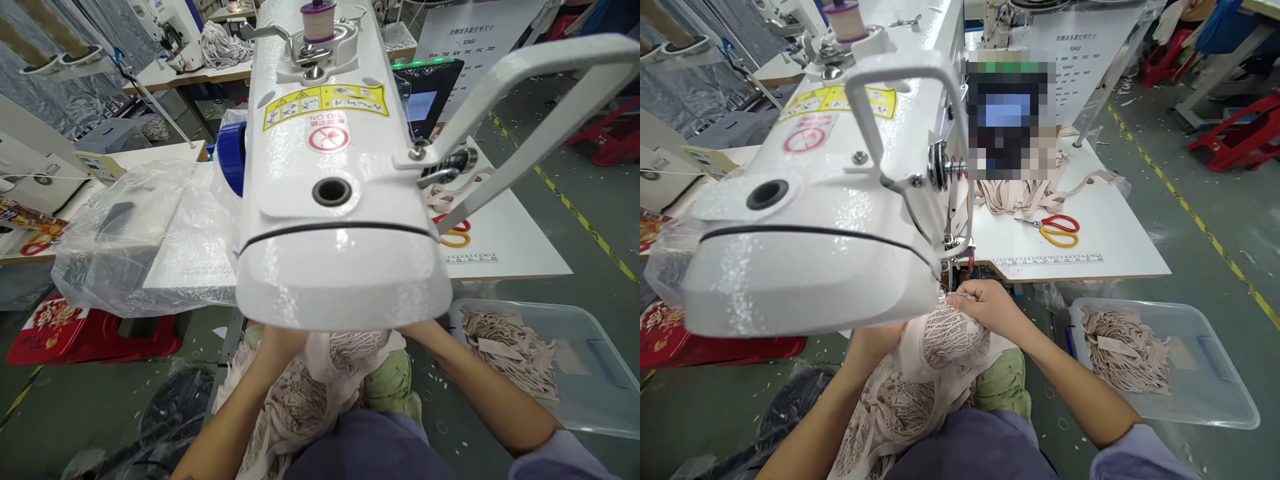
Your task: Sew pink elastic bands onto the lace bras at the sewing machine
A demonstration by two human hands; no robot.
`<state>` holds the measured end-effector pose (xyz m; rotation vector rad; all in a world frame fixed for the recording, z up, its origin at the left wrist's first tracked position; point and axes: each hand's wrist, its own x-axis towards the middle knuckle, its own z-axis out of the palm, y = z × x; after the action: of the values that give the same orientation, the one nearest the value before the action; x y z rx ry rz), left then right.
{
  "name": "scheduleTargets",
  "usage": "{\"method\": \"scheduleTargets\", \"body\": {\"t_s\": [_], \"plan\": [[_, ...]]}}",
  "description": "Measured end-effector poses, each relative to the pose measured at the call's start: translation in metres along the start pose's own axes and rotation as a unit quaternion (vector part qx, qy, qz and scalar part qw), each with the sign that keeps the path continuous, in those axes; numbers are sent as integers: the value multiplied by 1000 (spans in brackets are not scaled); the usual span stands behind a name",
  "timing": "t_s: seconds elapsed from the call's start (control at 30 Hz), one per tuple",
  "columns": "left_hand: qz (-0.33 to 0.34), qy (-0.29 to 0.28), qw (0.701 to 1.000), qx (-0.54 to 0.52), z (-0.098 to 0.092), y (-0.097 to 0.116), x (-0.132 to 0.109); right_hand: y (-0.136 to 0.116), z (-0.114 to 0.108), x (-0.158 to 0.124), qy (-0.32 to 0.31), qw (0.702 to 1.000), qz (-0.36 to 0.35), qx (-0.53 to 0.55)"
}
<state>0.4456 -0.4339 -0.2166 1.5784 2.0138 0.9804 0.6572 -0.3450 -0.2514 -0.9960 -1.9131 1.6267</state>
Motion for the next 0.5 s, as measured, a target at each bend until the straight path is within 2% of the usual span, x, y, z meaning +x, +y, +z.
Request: {"method": "scheduleTargets", "body": {"t_s": [0.1, 0.17, 0.27, 0.3, 0.37, 0.5], "plan": [[24, -7, 1000, 16, -2, 1, 3, 15, 5, 1, -25, 999, 7, 32], [32, -12, 999, 27, -4, 2, 5, 29, 11, 2, -101, 992, -2, 79], [32, -25, 999, 36, -8, 5, 7, 54, 16, 1, -254, 958, -2, 133], [31, -29, 999, 34, -9, 5, 7, 61, 15, 0, -280, 949, 7, 142], [30, -37, 998, 29, -11, 7, 6, 73, 10, -7, -290, 940, 36, 175], [24, -33, 999, 32, -9, 10, 3, 85, -3, -27, -256, 925, 123, 251]]}}
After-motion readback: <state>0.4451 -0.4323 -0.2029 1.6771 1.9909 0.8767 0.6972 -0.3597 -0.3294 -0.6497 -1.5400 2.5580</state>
